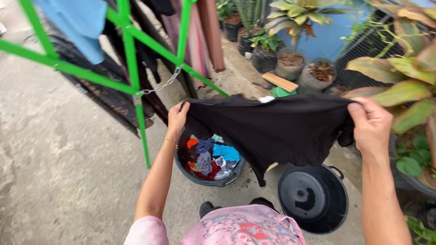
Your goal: The person hangs a black shirt and a tan shirt on a metal drying rack. They then reach into a tub of water containing clothes, pick up a red shirt, and wring it out repeatedly by hand.
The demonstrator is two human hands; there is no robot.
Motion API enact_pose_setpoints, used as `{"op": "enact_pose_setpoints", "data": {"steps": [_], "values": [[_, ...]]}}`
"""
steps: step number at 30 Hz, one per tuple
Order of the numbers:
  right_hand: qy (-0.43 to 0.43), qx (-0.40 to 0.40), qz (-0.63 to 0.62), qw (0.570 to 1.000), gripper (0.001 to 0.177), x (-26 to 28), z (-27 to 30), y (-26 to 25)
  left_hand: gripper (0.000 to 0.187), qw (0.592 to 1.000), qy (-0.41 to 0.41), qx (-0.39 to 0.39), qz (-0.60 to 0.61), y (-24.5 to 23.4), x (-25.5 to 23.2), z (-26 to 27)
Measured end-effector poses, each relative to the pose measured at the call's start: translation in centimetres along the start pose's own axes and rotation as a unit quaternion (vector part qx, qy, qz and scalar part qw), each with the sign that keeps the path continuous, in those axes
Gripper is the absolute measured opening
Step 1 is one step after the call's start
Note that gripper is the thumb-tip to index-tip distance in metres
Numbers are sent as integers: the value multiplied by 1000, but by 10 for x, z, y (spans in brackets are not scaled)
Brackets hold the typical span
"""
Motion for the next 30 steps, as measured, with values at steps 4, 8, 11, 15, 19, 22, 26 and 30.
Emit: {"op": "enact_pose_setpoints", "data": {"steps": [4,8,11,15,19,22,26,30], "values": [[82,-47,-104,990,8,9,-27,57,34,997,-42,-17,-55,-78,17,41],[45,30,-113,992,8,9,-29,138,35,947,187,146,-216,-142,-1,82],[55,68,-142,986,11,18,-27,179,23,949,-55,81,-298,-200,40,107],[38,138,-51,988,17,37,-14,248,17,993,81,-79,-11,-240,97,137],[64,142,-133,979,17,39,-25,309,26,891,8,-78,448,-256,160,148],[75,129,-206,967,17,49,-23,355,32,893,71,-79,438,-270,150,164],[-25,301,-107,947,15,97,-1,437,46,977,160,-58,131,-252,75,180],[-57,324,-121,937,14,151,11,499,95,971,157,163,79,-180,1,178]]}}
Point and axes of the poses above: each hand's wrist, its own z-axis away from the middle knuckle, its own y-axis out of the palm, x = y × z, the point moved 4 cm from there along -z, towards the middle knuckle, and after that the axes turned 14 degrees about x, right-handed, at the moved point
